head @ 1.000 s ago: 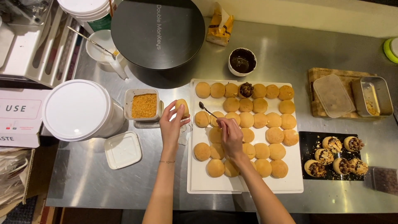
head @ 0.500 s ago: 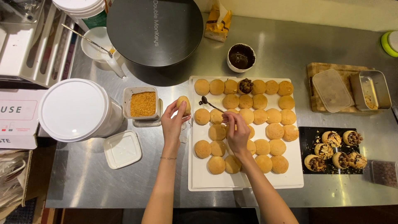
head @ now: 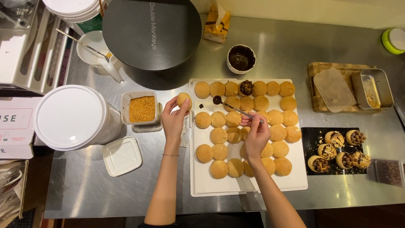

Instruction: The person scoops a dark filling from a container using a spoon and places it into the center of small round cakes arranged on a white tray. They then place a second cake on top to create a sandwich. The person repeats this process for several cakes, moving the finished ones to a black tray.

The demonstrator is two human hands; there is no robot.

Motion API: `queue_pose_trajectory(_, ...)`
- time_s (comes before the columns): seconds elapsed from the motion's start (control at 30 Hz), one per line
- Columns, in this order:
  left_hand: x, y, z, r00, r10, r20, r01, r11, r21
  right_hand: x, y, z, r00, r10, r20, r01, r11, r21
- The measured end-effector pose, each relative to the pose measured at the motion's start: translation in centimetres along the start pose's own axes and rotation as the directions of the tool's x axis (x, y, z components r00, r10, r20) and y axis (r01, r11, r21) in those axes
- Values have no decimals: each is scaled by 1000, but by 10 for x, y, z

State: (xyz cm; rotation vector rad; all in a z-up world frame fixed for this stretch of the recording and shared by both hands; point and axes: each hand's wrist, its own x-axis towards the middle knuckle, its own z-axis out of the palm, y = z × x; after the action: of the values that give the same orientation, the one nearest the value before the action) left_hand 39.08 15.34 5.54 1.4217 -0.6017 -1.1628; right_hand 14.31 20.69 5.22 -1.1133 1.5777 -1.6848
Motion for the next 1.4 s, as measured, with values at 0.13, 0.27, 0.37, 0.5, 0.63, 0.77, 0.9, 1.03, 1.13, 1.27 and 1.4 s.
queue_pose_trajectory(0.13,21,-23,14,996,91,17,-93,975,202,-6,22,-6,964,-221,151,255,930,-265)
queue_pose_trajectory(0.27,24,-24,34,970,194,144,-241,821,517,-6,38,-8,885,-329,329,443,814,-377)
queue_pose_trajectory(0.37,26,-36,42,960,192,202,-278,702,656,-8,42,-9,861,-354,365,486,785,-385)
queue_pose_trajectory(0.5,35,-54,48,955,186,230,-295,557,777,-5,40,-10,879,-329,346,454,801,-391)
queue_pose_trajectory(0.63,36,-60,45,937,233,262,-345,476,809,-3,35,-11,887,-312,341,437,806,-398)
queue_pose_trajectory(0.77,37,-56,37,953,198,230,-303,622,722,-2,37,-13,893,-310,327,423,827,-372)
queue_pose_trajectory(0.9,36,-60,28,966,172,194,-255,764,593,-2,36,-13,908,-299,294,397,840,-370)
queue_pose_trajectory(1.03,36,-63,24,967,170,189,-247,803,542,-1,36,-12,911,-293,290,389,845,-368)
queue_pose_trajectory(1.13,34,-56,22,964,178,196,-255,820,512,-3,39,-12,933,-248,260,336,862,-380)
queue_pose_trajectory(1.27,35,-52,17,969,175,175,-239,844,480,4,27,-13,954,-236,184,290,883,-370)
queue_pose_trajectory(1.4,40,-63,14,971,164,174,-227,859,458,23,-7,-9,999,-49,-13,48,996,-81)
